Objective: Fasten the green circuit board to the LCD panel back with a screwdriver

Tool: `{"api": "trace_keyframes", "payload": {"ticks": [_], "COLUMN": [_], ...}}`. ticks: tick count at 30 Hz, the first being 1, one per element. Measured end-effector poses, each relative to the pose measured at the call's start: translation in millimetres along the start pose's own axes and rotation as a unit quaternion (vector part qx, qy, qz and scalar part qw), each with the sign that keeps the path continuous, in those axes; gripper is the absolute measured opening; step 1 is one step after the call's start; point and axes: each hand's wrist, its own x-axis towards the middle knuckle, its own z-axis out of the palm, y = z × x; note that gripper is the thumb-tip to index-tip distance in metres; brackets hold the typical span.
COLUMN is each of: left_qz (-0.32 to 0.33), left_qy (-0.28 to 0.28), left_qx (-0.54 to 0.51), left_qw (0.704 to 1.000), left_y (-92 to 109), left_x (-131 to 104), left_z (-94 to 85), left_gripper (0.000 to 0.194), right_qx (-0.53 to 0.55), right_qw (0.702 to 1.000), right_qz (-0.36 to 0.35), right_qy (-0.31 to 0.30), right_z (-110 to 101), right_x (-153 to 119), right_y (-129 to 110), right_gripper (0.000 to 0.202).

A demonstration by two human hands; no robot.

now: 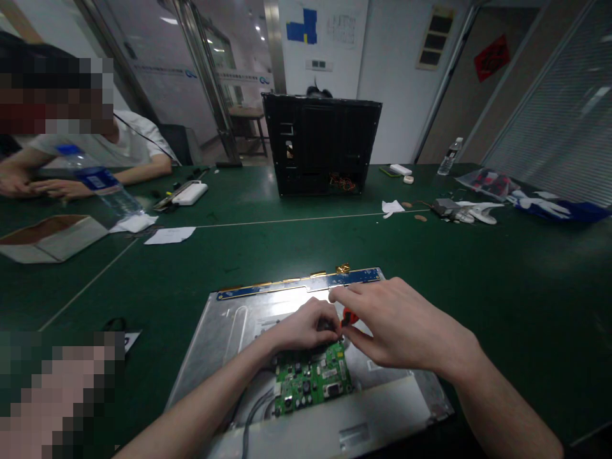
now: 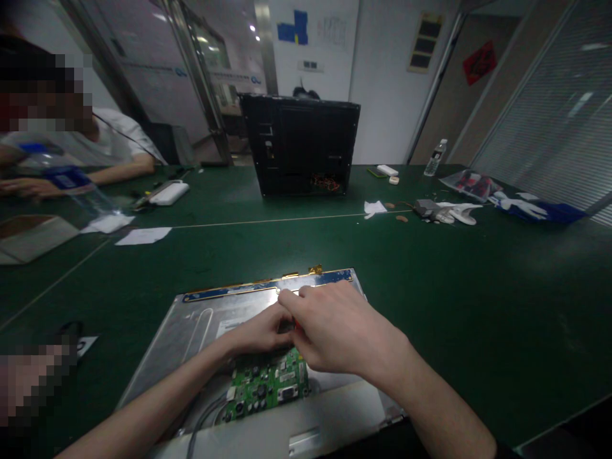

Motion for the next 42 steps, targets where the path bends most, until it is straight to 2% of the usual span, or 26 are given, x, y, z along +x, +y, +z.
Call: {"api": "trace_keyframes", "payload": {"ticks": [3,10,17,22,29,37,42], "left_qz": [-0.002,-0.006,-0.006,-0.007,-0.002,0.005,-0.001], "left_qy": [-0.004,-0.001,-0.011,-0.005,-0.013,-0.005,-0.005], "left_qx": [0.008,0.004,0.008,0.007,0.006,0.003,0.007], "left_qw": [1.0,1.0,1.0,1.0,1.0,1.0,1.0], "left_y": [-0.9,-2.5,-2.7,-1.6,-1.5,-3.0,-2.9], "left_x": [0.3,-0.7,-1.0,-0.9,-0.3,-1.8,-1.5], "left_z": [0.0,0.6,0.9,0.1,-0.3,0.8,1.2], "left_gripper": [0.007,0.006,0.016,0.005,0.008,0.005,0.008], "right_qx": [0.003,-0.005,0.006,-0.006,0.004,0.0,0.002], "right_qw": [1.0,1.0,1.0,1.0,1.0,1.0,1.0], "right_qz": [0.007,0.007,0.012,0.016,0.007,-0.002,0.018], "right_qy": [-0.008,0.0,-0.003,-0.005,-0.003,0.002,-0.006], "right_z": [-0.1,0.6,1.0,0.9,1.1,-0.5,0.1], "right_x": [1.2,0.7,1.0,1.1,0.4,-0.1,0.8], "right_y": [0.1,0.4,0.0,-0.5,0.3,0.1,0.1], "right_gripper": [0.02,0.012,0.018,0.011,0.016,0.012,0.016]}}
